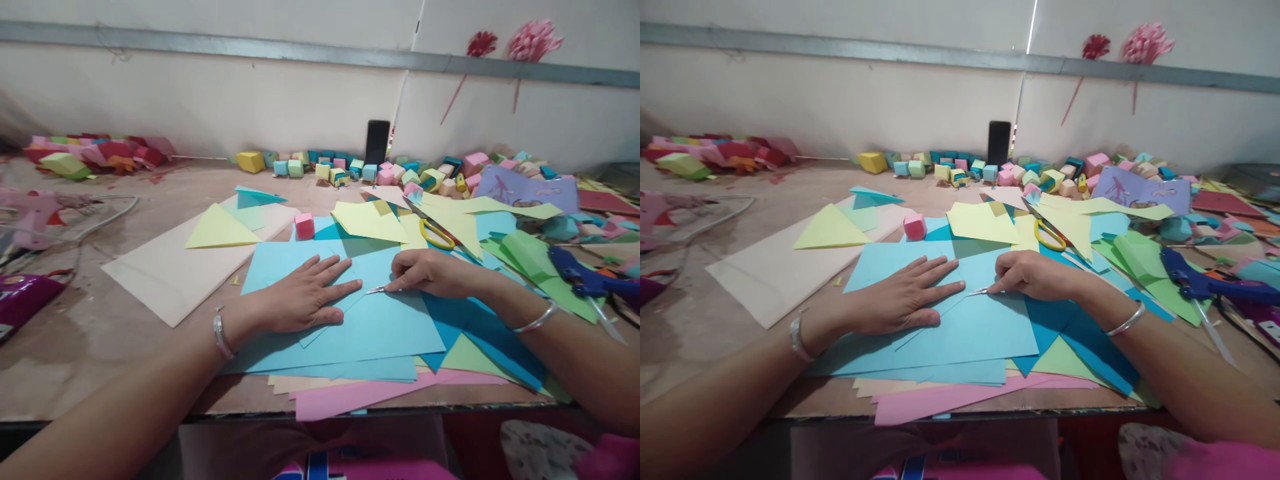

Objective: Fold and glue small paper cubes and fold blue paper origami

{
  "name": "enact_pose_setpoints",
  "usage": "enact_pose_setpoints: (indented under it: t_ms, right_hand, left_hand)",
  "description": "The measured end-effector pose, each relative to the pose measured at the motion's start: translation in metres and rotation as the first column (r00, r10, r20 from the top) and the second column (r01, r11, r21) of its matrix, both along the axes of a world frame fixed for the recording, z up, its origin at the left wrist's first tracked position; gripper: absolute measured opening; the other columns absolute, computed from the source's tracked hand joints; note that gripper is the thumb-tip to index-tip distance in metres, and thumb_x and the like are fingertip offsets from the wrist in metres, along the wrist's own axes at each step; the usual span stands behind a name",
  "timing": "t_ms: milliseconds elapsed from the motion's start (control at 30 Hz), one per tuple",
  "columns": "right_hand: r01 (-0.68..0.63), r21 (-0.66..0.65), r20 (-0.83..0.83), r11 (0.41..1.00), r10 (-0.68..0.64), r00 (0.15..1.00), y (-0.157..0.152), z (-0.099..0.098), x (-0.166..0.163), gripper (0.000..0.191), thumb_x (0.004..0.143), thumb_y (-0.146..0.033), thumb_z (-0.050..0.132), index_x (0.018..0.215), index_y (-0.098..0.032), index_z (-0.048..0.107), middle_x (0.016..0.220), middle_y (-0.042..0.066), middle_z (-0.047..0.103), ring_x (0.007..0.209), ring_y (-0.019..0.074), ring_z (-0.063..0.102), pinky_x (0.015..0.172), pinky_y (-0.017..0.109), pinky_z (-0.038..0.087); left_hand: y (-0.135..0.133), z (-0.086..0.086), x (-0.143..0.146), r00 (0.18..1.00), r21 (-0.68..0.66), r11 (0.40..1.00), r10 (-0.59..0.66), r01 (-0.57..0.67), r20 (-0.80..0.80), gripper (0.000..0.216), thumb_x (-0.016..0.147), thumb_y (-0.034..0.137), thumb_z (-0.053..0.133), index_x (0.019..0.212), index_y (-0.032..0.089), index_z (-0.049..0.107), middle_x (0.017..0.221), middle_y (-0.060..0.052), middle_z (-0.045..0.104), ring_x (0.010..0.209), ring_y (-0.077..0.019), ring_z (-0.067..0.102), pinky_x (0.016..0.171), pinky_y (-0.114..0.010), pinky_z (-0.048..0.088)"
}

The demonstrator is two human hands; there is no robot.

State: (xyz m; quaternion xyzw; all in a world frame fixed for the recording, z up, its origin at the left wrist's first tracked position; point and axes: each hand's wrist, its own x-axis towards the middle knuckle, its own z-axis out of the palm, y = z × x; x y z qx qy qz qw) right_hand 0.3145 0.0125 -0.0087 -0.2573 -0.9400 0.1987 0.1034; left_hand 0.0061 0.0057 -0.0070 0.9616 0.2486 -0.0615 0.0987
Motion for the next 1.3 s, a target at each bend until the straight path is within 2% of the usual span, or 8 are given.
enact_pose_setpoints:
  t_ms: [333,467,633,767,967,1167,1300]
  right_hand:
    - [-0.034,0.009,0.009,0.999,0.034,0.999,-0.011,0.001,-0.013,0.029,0.098,-0.025,0.049,0.115,-0.029,0.073,0.09,0.005,0.061,0.08,0.0128,0.056,0.071,0.023,0.042]
    - [-0.019,0.018,-0.008,1.0,0.019,1.0,-0.02,0.002,-0.022,0.029,0.098,-0.024,0.048,0.109,-0.029,0.074,0.088,0.004,0.059,0.077,0.0126,0.054,0.068,0.023,0.041]
    - [-0.043,0.098,-0.011,0.994,0.044,0.999,-0.03,-0.002,-0.035,0.03,0.098,-0.023,0.047,0.114,-0.029,0.072,0.087,0.005,0.059,0.076,0.0136,0.052,0.067,0.025,0.041]
    - [-0.07,0.141,-0.035,0.987,0.076,0.997,-0.037,-0.007,-0.045,0.03,0.097,-0.022,0.047,0.113,-0.026,0.072,0.086,0.006,0.059,0.076,0.0147,0.052,0.067,0.026,0.041]
    - [-0.082,0.205,-0.097,0.975,0.103,0.99,-0.042,-0.013,-0.052,0.027,0.097,-0.025,0.05,0.112,-0.024,0.072,0.082,0.004,0.056,0.073,0.0144,0.047,0.062,0.026,0.037]
    - [-0.077,0.154,-0.045,0.985,0.085,0.995,-0.04,-0.01,-0.05,0.026,0.096,-0.023,0.051,0.112,-0.025,0.072,0.083,0.004,0.056,0.073,0.014,0.047,0.063,0.026,0.037]
    - [-0.141,0.104,-0.063,0.985,0.148,0.987,-0.039,-0.008,-0.047,0.03,0.097,-0.019,0.049,0.118,-0.027,0.069,0.085,0.004,0.056,0.075,0.0137,0.048,0.064,0.025,0.038]
  left_hand:
    - [0.001,-0.004,0.0,1.0,0.01,1.0,0.006,-0.006,0.003,0.062,0.097,0.06,0.034,0.153,0.036,0.024,0.164,-0.007,0.008,0.15,-0.0337,0.011,0.119,-0.053,0.01]
    - [0.003,-0.007,-0.002,1.0,0.01,1.0,0.002,-0.003,0.029,0.062,0.096,0.061,0.036,0.152,0.037,0.026,0.164,-0.006,0.009,0.15,-0.0342,0.011,0.119,-0.053,0.011]
    - [0.004,-0.008,-0.001,0.997,0.0,1.0,-0.007,0.007,0.074,0.063,0.094,0.063,0.039,0.151,0.036,0.031,0.163,-0.007,0.012,0.149,-0.0359,0.015,0.118,-0.055,0.013]
    - [0.003,-0.008,-0.001,0.999,-0.013,1.0,0.005,-0.005,0.048,0.066,0.093,0.065,0.038,0.151,0.035,0.029,0.164,-0.008,0.011,0.15,-0.0353,0.011,0.118,-0.054,0.01]
    - [0.002,-0.009,0.0,0.998,-0.022,1.0,0.015,-0.014,0.053,0.058,0.098,0.058,0.034,0.152,0.037,0.026,0.164,-0.005,0.008,0.151,-0.0316,0.007,0.119,-0.052,0.007]
    - [0.0,-0.006,0.002,0.999,-0.045,0.998,0.039,-0.038,0.019,0.06,0.097,0.057,0.038,0.152,0.036,0.026,0.164,-0.006,0.006,0.15,-0.0338,0.006,0.119,-0.055,0.006]
    - [0.0,-0.006,0.003,0.998,-0.041,0.998,0.048,-0.046,0.033,0.06,0.097,0.055,0.041,0.151,0.035,0.029,0.164,-0.006,0.008,0.15,-0.0335,0.008,0.119,-0.055,0.007]
